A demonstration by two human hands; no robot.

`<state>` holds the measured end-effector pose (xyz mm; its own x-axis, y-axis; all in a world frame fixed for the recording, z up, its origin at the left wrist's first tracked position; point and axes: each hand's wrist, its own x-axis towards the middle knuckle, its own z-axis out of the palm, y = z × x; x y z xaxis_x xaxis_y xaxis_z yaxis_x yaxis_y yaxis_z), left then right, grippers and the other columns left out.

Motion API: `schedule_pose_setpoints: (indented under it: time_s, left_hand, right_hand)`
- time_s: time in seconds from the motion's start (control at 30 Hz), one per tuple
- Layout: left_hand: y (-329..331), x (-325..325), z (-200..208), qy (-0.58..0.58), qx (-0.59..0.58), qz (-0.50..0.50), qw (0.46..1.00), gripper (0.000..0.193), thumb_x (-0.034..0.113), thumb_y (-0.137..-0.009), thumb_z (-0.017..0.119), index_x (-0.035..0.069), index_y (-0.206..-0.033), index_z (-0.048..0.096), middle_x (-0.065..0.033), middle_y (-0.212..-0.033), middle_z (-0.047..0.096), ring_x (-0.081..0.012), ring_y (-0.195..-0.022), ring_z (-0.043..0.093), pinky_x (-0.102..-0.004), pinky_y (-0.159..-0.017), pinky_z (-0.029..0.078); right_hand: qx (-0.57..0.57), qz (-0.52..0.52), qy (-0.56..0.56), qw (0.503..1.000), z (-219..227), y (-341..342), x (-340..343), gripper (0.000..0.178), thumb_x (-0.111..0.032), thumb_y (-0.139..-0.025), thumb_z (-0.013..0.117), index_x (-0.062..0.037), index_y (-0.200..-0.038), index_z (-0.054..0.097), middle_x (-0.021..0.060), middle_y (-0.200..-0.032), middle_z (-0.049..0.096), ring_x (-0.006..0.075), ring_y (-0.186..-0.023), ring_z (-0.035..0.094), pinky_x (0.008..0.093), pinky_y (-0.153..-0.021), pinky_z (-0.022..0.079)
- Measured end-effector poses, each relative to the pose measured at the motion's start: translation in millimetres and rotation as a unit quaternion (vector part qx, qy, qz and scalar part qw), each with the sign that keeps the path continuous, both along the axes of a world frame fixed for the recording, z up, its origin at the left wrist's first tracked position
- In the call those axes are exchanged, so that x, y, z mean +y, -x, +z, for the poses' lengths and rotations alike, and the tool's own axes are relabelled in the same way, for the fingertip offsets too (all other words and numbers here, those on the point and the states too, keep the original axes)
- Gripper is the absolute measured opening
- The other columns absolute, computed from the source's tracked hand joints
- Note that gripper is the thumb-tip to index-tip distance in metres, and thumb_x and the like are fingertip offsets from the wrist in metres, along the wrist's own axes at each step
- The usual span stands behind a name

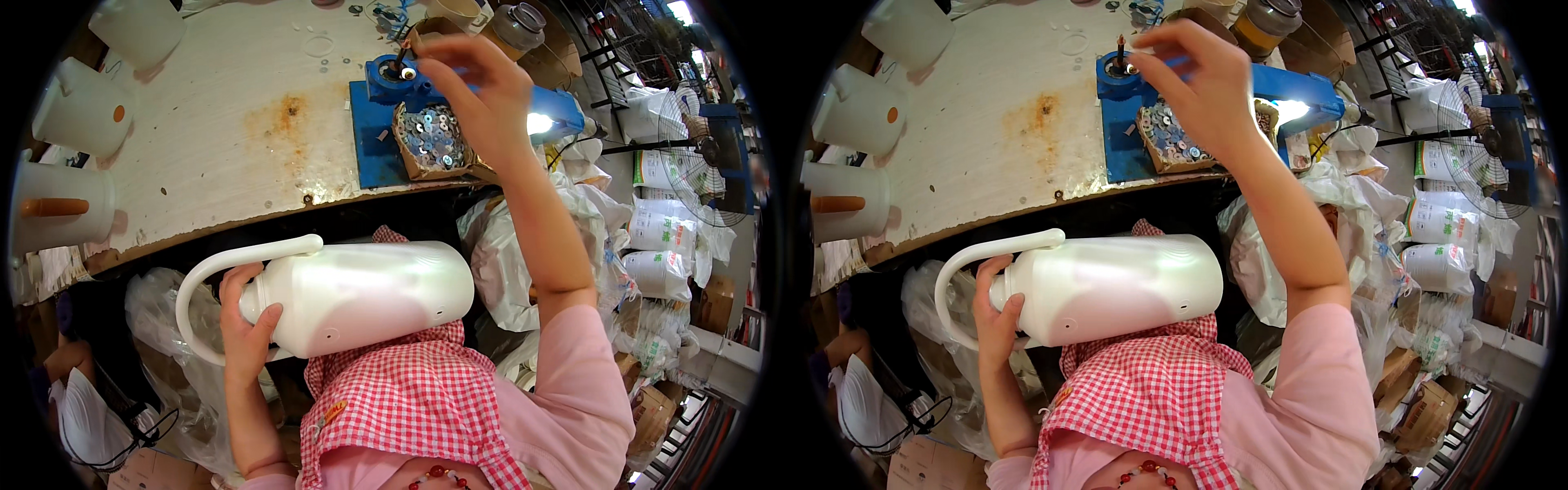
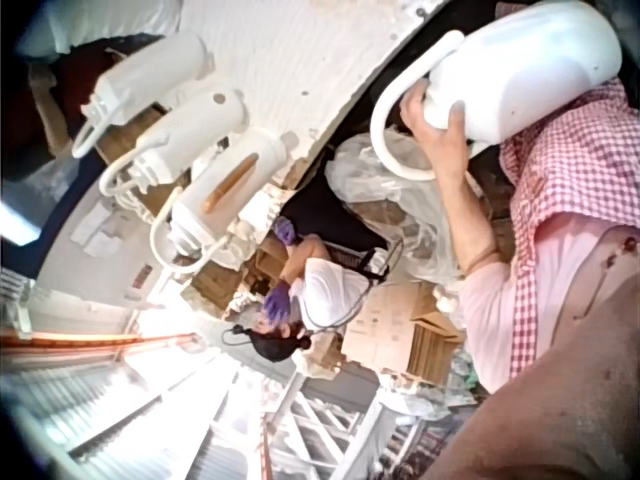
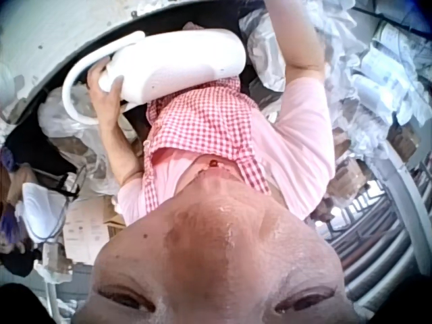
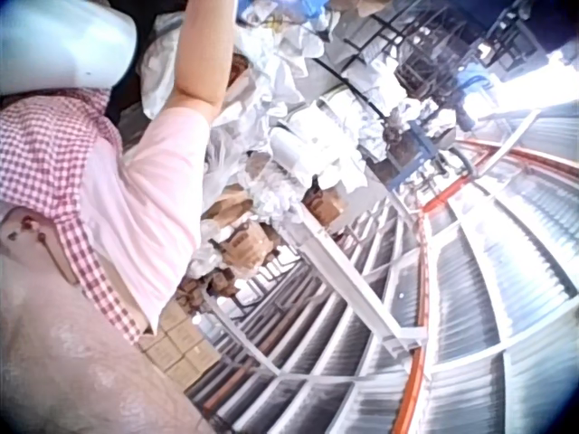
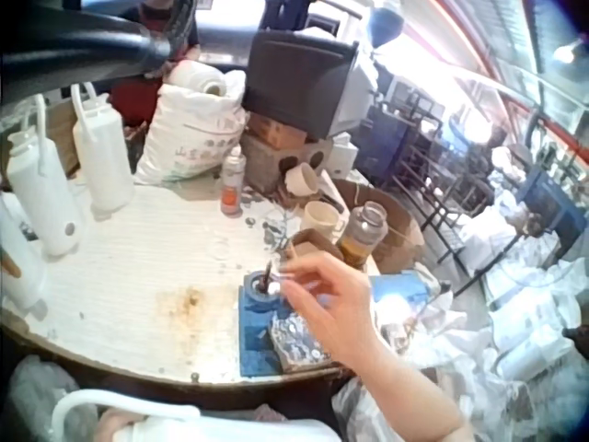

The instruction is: The person assembles white thermos flasks by hand and using a mechanical press. They pick up a handle, insert it into the side of the flask body, retrieve a metal fastener from a tray, and use the press to attach the handle before placing the flask aside.

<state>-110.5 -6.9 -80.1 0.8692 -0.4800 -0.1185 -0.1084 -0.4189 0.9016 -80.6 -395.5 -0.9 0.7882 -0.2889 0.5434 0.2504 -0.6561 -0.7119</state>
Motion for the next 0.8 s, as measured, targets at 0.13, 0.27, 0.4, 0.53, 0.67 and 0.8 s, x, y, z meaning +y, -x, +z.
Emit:
schedule_pose_setpoints:
  time_s: [0.13,0.27,0.4,0.53,0.67,0.8]
  left_hand:
    - [3,-3,3,0.021,0.016,0.027,0.999,0.059,0.029,-0.077,0.075,0.002,-0.126,0.058,-0.0147,-0.130,0.053,-0.0309,-0.125,0.049,-0.0407,-0.108,0.037]
    - [-2,-10,6,0.019,0.025,0.014,0.999,0.059,0.032,-0.079,0.075,0.002,-0.126,0.058,-0.0150,-0.130,0.054,-0.0311,-0.124,0.050,-0.0410,-0.108,0.037]
    - [-3,-9,4,0.006,0.010,0.011,1.000,0.059,0.034,-0.080,0.075,0.002,-0.126,0.058,-0.0153,-0.129,0.054,-0.0315,-0.123,0.051,-0.0410,-0.107,0.038]
    - [1,-7,3,0.020,0.007,0.024,0.999,0.058,0.034,-0.081,0.075,0.002,-0.126,0.058,-0.0153,-0.129,0.055,-0.0315,-0.123,0.051,-0.0410,-0.107,0.038]
    - [1,-8,6,0.010,0.001,0.026,1.000,0.055,0.032,-0.083,0.073,0.001,-0.125,0.058,-0.0151,-0.129,0.055,-0.0301,-0.122,0.052,-0.0405,-0.106,0.039]
    - [9,-14,7,-0.012,-0.002,0.087,0.996,0.044,0.027,-0.089,0.067,0.000,-0.123,0.058,-0.0148,-0.125,0.056,-0.0281,-0.116,0.054,-0.0384,-0.102,0.041]
  right_hand:
    - [0.222,-0.013,-0.079,0.972,-49,49,-20,0.013,-0.006,-0.090,0.069,-0.0021,-0.102,0.072,0.0036,-0.087,0.072,0.0101,-0.079,0.066,0.0252,-0.073,0.053]
    - [0.288,-0.055,0.062,0.954,-95,45,-40,0.013,-0.015,-0.085,0.069,-0.0061,-0.094,0.074,0.0103,-0.091,0.072,0.0272,-0.081,0.069,0.0380,-0.076,0.054]
    - [0.275,-0.036,0.216,0.936,-111,33,-46,0.013,-0.014,-0.083,0.066,-0.0100,-0.092,0.075,0.0072,-0.099,0.070,0.0297,-0.094,0.068,0.0417,-0.080,0.054]
    - [0.248,-0.033,0.227,0.941,-109,36,-44,0.014,-0.005,-0.081,0.072,-0.0025,-0.094,0.073,0.0126,-0.091,0.069,0.0321,-0.085,0.066,0.0403,-0.078,0.053]
    - [0.183,-0.059,0.112,0.975,-84,52,-30,0.007,-0.013,-0.085,0.069,-0.0101,-0.091,0.072,0.0072,-0.085,0.071,0.0256,-0.071,0.069,0.0337,-0.066,0.055]
    - [0.013,-0.049,0.042,0.998,-27,45,-9,0.014,0.004,-0.084,0.071,-0.0026,-0.096,0.074,0.0048,-0.088,0.074,0.0093,-0.072,0.066,0.0229,-0.065,0.053]
